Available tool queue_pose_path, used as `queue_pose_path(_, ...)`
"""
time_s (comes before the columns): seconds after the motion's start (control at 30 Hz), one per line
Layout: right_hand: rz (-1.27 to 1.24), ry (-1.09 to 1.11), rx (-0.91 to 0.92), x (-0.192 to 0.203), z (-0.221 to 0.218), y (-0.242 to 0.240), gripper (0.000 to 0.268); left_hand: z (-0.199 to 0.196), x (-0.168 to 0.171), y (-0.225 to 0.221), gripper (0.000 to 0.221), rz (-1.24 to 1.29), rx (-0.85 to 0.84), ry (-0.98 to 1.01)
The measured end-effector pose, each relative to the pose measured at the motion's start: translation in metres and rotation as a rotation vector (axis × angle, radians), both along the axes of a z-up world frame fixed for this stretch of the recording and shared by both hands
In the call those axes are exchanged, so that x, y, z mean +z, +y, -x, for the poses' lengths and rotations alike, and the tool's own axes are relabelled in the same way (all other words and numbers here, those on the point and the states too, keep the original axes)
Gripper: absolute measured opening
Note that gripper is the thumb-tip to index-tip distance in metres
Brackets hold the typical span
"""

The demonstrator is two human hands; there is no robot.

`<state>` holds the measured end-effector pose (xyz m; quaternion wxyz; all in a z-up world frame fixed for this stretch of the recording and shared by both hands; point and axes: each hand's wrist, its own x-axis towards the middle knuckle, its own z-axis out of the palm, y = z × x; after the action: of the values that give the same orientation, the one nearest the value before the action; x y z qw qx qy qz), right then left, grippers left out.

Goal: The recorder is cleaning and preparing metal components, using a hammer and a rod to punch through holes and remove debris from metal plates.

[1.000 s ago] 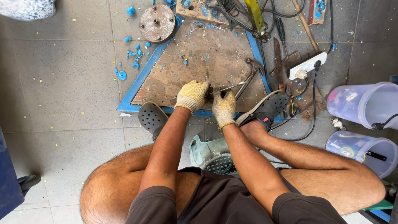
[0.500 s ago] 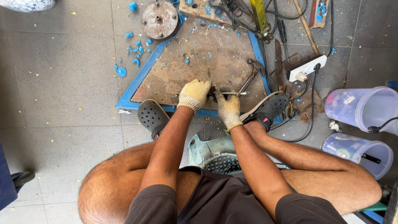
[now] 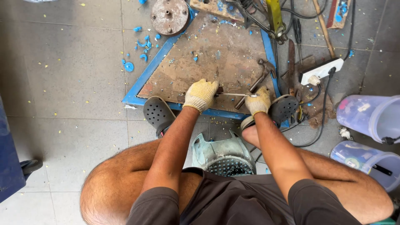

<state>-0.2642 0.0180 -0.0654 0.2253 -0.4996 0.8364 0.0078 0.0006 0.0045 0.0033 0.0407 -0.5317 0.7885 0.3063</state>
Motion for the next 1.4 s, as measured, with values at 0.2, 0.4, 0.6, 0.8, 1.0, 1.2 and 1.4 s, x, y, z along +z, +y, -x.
queue_pose_path(0.2, -0.137, -0.011, -0.026, -0.031, 0.020, -0.032, 0.067, 0.003, 0.001, -0.005, 0.031, -0.001, -0.009, -0.031)
queue_pose_path(0.4, -0.109, -0.108, -0.281, 0.004, 0.030, -0.029, 0.054, 0.001, 0.005, 0.000, 0.027, 0.003, 0.019, 0.008)
queue_pose_path(0.6, 0.104, -0.187, 0.156, 0.094, 0.073, -0.006, 0.042, 0.001, -0.002, -0.004, 0.026, 0.009, 0.029, 0.020)
queue_pose_path(0.8, 0.190, -0.008, 0.696, 0.247, 0.052, -0.002, 0.037, 0.002, -0.003, -0.003, 0.023, 0.046, 0.021, 0.069)
queue_pose_path(1.0, 0.113, 0.011, 1.157, 0.290, 0.020, -0.015, 0.049, 0.003, -0.008, -0.004, 0.024, 0.030, 0.018, 0.055)
queue_pose_path(1.2, -0.151, 0.402, 1.212, 0.269, 0.045, -0.045, 0.042, -0.006, -0.006, -0.013, 0.025, 0.049, 0.028, 0.026)
queue_pose_path(1.4, 0.333, -0.030, 1.024, 0.242, 0.030, 0.002, 0.035, 0.001, -0.006, -0.005, 0.020, 0.034, 0.029, 0.049)
